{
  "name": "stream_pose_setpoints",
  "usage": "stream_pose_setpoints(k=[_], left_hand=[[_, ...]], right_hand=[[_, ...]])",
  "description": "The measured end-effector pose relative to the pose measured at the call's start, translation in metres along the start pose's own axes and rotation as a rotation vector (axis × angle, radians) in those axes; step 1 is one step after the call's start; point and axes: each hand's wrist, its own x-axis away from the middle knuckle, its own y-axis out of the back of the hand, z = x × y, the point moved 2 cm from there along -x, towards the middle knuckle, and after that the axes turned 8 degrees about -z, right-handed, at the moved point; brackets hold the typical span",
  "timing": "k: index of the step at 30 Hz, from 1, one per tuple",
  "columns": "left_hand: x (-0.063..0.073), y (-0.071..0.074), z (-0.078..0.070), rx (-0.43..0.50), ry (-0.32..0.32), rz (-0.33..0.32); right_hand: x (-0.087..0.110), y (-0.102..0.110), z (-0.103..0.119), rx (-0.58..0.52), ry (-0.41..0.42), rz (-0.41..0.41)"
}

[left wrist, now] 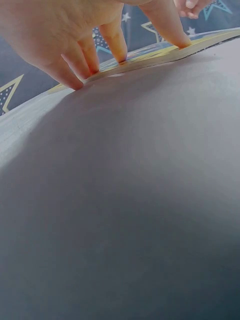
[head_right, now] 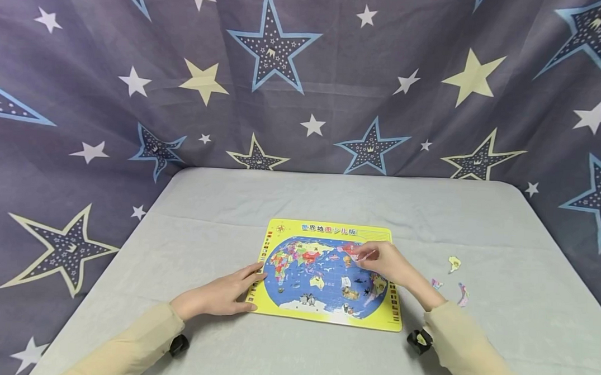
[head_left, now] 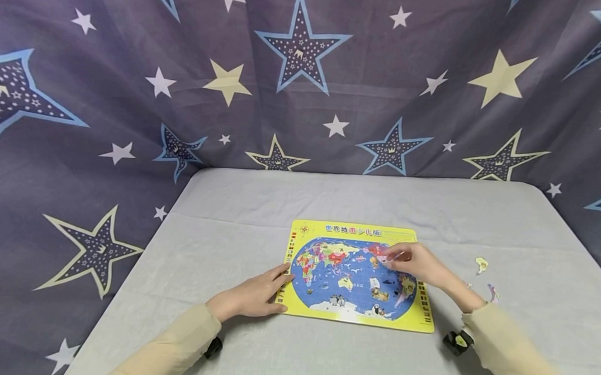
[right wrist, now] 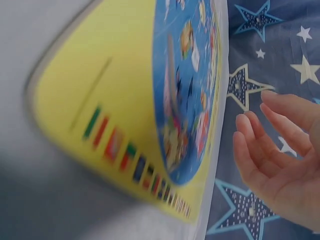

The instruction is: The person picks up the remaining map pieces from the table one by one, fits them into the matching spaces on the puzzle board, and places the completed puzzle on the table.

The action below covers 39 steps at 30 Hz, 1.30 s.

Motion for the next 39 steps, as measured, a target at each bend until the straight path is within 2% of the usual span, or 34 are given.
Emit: stream_pose_setpoints(k=[7,13,18,22,39], left_hand=[[0.0,0.001,0.0,-0.003,0.004,0.003],[0.0,0.001,-0.001,-0.001,0.008,0.008],[0.0,0.0,0.0,-0.002,0.01,0.007],[0.0,-0.001,0.0,0.001,0.01,0.008],[0.0,0.0,-0.001,-0.007,0.004,0.004]], right_hand=[[0.014,0.022,-0.009,0.075,-0.016,-0.054],[0.027,0.038,-0.02,0.062,-0.059,-0.04],[0.035,0.047,-0.033,0.152,-0.026,-0.024],[0.039,0.052,-0.042,0.186,-0.007,-0.006],[0.038,0.055,-0.063,0.185,-0.05,0.025]])
